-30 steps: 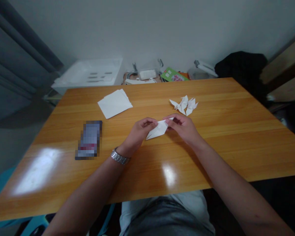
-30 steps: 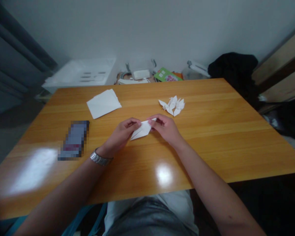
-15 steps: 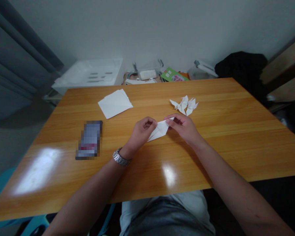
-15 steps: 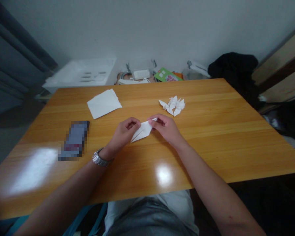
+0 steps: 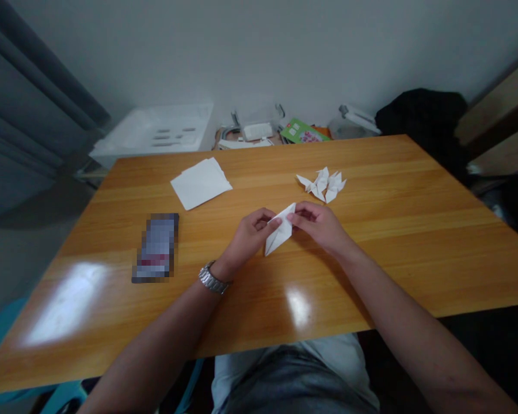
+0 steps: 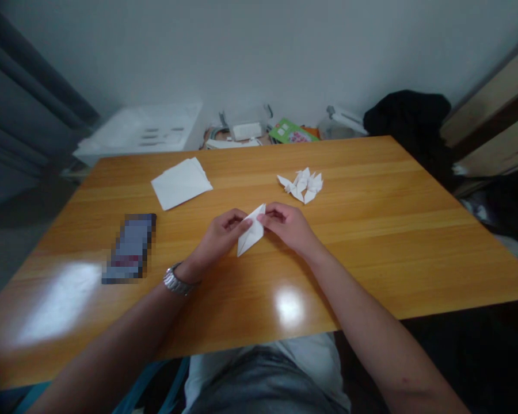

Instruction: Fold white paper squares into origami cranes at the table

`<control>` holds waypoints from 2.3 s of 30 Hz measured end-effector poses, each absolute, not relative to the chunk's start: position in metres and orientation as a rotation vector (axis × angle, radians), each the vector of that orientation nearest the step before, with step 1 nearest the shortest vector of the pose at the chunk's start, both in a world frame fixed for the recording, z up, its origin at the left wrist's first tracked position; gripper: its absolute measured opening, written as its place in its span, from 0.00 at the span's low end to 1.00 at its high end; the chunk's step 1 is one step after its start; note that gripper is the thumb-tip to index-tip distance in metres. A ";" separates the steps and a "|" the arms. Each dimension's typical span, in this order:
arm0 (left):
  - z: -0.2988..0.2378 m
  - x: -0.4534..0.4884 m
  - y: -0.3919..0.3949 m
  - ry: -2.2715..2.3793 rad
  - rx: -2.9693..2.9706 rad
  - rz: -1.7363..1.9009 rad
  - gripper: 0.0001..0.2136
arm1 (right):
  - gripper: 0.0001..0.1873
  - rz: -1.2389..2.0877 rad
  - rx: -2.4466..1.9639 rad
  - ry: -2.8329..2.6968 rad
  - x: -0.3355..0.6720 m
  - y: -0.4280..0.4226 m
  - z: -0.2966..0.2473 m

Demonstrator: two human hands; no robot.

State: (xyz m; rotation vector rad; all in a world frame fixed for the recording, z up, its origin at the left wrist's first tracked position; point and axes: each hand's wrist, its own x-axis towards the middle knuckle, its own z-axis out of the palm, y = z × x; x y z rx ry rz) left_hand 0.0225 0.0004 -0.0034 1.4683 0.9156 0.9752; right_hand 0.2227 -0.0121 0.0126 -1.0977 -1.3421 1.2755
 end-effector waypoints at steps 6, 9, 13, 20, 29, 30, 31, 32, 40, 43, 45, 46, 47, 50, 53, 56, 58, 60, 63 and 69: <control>-0.001 0.024 -0.003 0.907 1.482 0.986 0.16 | 0.14 1.230 -1.139 -1.398 0.222 -0.014 0.016; 0.006 0.026 -0.005 0.942 1.505 1.010 0.15 | 0.14 1.264 -1.123 -1.397 0.222 -0.015 0.017; 0.009 0.026 -0.006 0.955 1.501 1.020 0.16 | 0.14 1.284 -1.103 -1.408 0.222 -0.016 0.017; 0.007 0.027 -0.007 0.967 1.454 1.009 0.16 | 0.15 1.277 -1.112 -1.422 0.221 -0.016 0.016; 0.008 0.030 -0.007 1.018 1.515 1.074 0.15 | 0.15 1.327 -1.095 -1.406 0.219 -0.017 0.018; 0.008 0.030 -0.007 1.021 1.509 1.075 0.14 | 0.15 1.343 -1.077 -1.384 0.219 -0.017 0.018; 0.008 0.030 -0.007 1.023 1.500 1.075 0.14 | 0.15 1.351 -1.060 -1.365 0.219 -0.018 0.018; 0.009 0.030 -0.007 1.021 1.494 1.075 0.14 | 0.16 1.351 -1.048 -1.353 0.219 -0.018 0.018; 0.005 0.029 -0.008 0.953 1.505 1.046 0.15 | 0.16 1.281 -1.091 -1.289 0.218 -0.017 0.017; 0.005 0.028 -0.008 0.924 1.511 1.027 0.15 | 0.16 1.279 -1.094 -1.277 0.218 -0.017 0.018; 0.006 0.028 -0.008 0.921 1.523 1.010 0.15 | 0.16 1.277 -1.103 -1.280 0.218 -0.018 0.019; 0.007 0.028 -0.008 0.923 1.530 1.003 0.14 | 0.16 1.275 -1.109 -1.282 0.218 -0.018 0.019; 0.008 0.027 -0.008 0.925 1.536 1.001 0.14 | 0.16 1.275 -1.114 -1.284 0.218 -0.018 0.019; 0.010 0.027 -0.008 0.931 1.546 0.982 0.14 | 0.17 1.281 -1.118 -1.288 0.217 -0.018 0.020; 0.010 0.027 -0.007 0.919 1.552 0.961 0.13 | 0.17 1.290 -1.111 -1.292 0.217 -0.018 0.020; 0.009 0.027 -0.007 0.909 1.548 0.952 0.13 | 0.16 1.272 -1.113 -1.307 0.217 -0.018 0.020; 0.009 0.027 -0.006 0.909 1.542 0.940 0.13 | 0.16 1.255 -1.125 -1.320 0.217 -0.018 0.019; 0.008 0.027 -0.006 0.909 1.544 0.926 0.14 | 0.16 1.235 -1.129 -1.316 0.218 -0.017 0.018; 0.006 0.026 -0.006 0.895 1.562 0.907 0.14 | 0.17 1.198 -1.119 -1.286 0.220 -0.016 0.017; 0.006 0.026 -0.005 0.875 1.543 0.900 0.14 | 0.19 1.202 -1.155 -1.267 0.222 -0.014 0.015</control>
